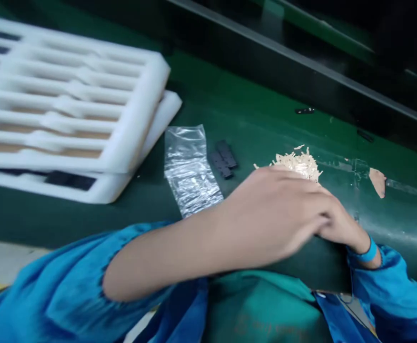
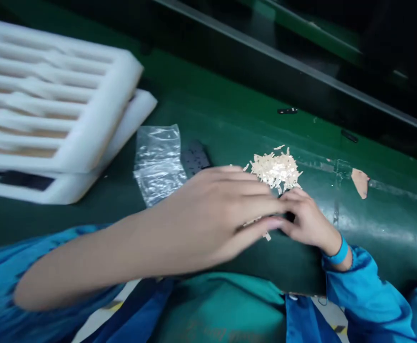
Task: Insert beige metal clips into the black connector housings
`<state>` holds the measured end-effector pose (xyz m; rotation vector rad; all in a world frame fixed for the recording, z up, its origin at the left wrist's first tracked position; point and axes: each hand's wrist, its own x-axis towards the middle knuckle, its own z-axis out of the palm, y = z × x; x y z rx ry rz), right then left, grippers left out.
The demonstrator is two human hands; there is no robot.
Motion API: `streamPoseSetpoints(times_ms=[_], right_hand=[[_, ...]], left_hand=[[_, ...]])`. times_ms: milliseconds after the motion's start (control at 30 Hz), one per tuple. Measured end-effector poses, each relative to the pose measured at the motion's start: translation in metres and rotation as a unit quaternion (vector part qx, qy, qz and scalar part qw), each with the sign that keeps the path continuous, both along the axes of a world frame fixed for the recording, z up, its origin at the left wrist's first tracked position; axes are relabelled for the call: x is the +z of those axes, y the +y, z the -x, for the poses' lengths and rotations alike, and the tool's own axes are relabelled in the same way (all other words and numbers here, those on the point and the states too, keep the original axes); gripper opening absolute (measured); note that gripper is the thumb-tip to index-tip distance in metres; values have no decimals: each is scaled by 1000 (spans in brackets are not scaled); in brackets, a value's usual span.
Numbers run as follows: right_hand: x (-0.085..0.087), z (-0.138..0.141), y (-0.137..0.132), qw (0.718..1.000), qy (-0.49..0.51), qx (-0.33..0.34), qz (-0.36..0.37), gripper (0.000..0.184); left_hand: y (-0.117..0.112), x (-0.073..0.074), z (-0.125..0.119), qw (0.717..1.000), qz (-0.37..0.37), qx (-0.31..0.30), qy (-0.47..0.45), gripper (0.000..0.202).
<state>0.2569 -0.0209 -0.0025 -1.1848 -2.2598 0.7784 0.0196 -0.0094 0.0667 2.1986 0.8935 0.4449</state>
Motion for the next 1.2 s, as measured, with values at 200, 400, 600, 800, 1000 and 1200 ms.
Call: streamPoseSetpoints(times_ms=[200,400,600,800,1000,1200], right_hand=[[-1,4,-7,987,-123,83,67,5],[3,4,-1,989,5,53,139,15],[-3,10,-3,983,80,62,155,8],[1,14,-4,983,109,36,145,12],[19,23,3,995,11,-10,-103,11],[18,33,16,991,107,-81,2,13]], left_hand=[[-9,-77,26,994,-59,-43,83,7],[-8,-75,27,998,2,-35,46,15],[1,-62,21,998,51,-40,-10,19],[4,-59,12,989,131,9,-61,29],[19,-58,7,946,265,150,-108,30],[30,-60,5,921,262,167,-236,30]])
